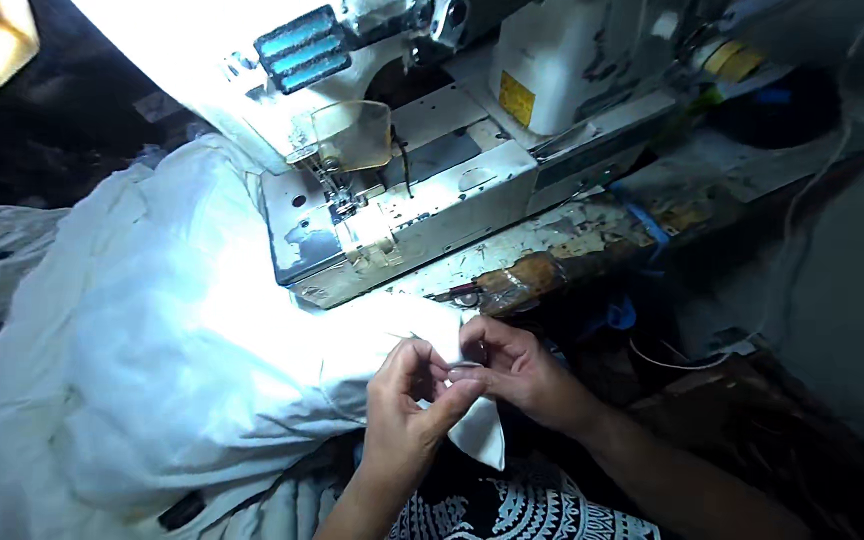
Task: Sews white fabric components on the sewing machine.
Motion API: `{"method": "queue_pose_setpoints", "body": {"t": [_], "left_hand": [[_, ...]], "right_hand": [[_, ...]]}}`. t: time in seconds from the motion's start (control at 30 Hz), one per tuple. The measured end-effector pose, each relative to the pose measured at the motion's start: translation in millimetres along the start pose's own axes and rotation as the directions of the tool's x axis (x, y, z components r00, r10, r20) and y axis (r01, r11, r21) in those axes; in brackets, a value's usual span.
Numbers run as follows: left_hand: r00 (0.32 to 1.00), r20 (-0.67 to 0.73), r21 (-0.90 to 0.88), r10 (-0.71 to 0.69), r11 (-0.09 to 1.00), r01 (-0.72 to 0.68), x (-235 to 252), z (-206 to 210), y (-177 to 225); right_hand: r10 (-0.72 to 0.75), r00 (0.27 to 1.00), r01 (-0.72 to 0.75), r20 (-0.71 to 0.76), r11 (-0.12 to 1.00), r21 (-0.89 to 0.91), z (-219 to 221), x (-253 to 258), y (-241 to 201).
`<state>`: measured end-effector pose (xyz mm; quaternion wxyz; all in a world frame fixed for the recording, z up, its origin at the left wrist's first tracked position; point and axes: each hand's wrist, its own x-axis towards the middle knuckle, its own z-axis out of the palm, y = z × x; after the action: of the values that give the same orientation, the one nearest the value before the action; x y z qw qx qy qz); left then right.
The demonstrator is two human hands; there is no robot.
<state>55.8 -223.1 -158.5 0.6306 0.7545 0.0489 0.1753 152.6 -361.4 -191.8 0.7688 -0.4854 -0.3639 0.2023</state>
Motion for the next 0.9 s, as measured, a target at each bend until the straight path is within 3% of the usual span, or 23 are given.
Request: {"method": "queue_pose_setpoints", "body": {"t": [0.1, 0.2, 0.43, 0.57, 0.73, 0.9], "left_hand": [[0.996, -0.093, 0.041, -0.003, 0.999, 0.006, -0.7, -10.5, -2.8], [0.996, -0.093, -0.052, 0.004, 0.999, -0.009, -1.1, -27.1, -4.9], [0.989, -0.041, -0.291, -0.14, 0.949, 0.122, -7.3, -43.2, -11.2], [0.99, -0.039, -0.245, -0.133, 0.962, 0.119, -11.3, -43.9, -9.6], [0.999, -0.031, -0.183, -0.018, 0.983, 0.012, -8.9, -38.8, -9.3], [0.999, -0.034, -0.07, -0.038, 0.997, 0.036, -5.3, -27.2, -12.5]], "right_hand": [[-0.065, 0.99, 0.089, 0.125, 0.977, -0.194, 8.7, 0.5, -0.9], [-0.096, 0.982, 0.131, 0.16, 0.967, -0.22, 12.7, -0.4, -0.3], [-0.023, 1.0, 0.022, -0.005, 0.994, -0.106, 23.1, -1.5, 6.2], [-0.027, 0.998, 0.017, -0.052, 0.985, -0.174, 32.6, 0.0, 11.2], [-0.265, 0.962, 0.192, -0.06, 0.82, -0.539, 34.5, 1.7, 15.4], [-0.356, 0.929, 0.221, -0.098, 0.75, -0.624, 22.8, -6.9, 11.2]]}}
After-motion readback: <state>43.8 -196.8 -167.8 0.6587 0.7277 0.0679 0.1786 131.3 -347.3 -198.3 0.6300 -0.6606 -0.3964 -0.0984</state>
